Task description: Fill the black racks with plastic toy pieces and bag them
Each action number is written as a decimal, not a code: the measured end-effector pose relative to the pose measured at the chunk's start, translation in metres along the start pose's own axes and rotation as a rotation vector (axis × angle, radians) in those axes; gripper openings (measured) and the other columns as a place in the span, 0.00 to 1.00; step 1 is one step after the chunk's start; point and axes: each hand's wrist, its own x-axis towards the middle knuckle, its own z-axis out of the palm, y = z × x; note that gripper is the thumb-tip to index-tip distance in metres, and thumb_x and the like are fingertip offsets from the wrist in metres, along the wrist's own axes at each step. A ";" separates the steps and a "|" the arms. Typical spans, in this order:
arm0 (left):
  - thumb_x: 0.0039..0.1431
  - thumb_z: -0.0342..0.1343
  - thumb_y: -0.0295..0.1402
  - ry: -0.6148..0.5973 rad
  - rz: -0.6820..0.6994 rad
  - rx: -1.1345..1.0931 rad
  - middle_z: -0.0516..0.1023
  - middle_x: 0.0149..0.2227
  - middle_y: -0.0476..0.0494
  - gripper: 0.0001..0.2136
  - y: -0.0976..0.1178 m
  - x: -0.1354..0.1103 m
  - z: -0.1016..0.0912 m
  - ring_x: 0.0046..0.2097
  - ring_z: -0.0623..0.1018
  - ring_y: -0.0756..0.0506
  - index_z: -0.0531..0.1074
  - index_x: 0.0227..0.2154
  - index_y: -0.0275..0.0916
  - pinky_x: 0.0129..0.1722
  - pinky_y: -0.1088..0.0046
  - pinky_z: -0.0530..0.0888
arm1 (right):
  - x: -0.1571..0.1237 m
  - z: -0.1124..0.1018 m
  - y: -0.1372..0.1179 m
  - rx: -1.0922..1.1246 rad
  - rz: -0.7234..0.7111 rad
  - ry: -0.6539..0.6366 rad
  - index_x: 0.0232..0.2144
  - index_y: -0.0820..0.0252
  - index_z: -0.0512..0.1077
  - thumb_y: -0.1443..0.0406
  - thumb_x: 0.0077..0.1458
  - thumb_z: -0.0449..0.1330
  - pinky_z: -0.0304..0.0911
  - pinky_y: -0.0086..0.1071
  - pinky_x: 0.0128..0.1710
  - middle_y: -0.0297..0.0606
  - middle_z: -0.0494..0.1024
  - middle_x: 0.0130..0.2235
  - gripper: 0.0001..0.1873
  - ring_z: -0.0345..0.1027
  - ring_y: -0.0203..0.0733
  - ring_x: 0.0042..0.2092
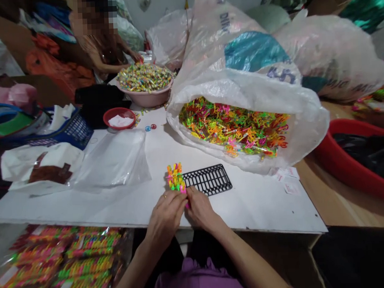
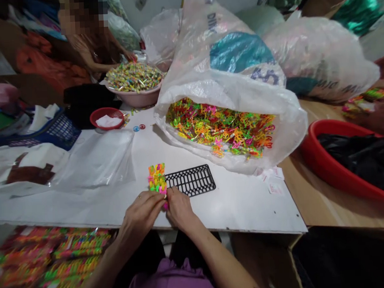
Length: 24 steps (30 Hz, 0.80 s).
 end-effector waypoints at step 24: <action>0.62 0.47 0.28 -0.137 0.145 0.056 0.77 0.37 0.46 0.09 0.000 -0.013 -0.013 0.37 0.75 0.50 0.66 0.43 0.38 0.38 0.72 0.67 | 0.025 -0.063 0.029 0.191 -0.246 -0.236 0.36 0.61 0.72 0.66 0.52 0.59 0.55 0.26 0.35 0.35 0.72 0.33 0.08 0.64 0.35 0.35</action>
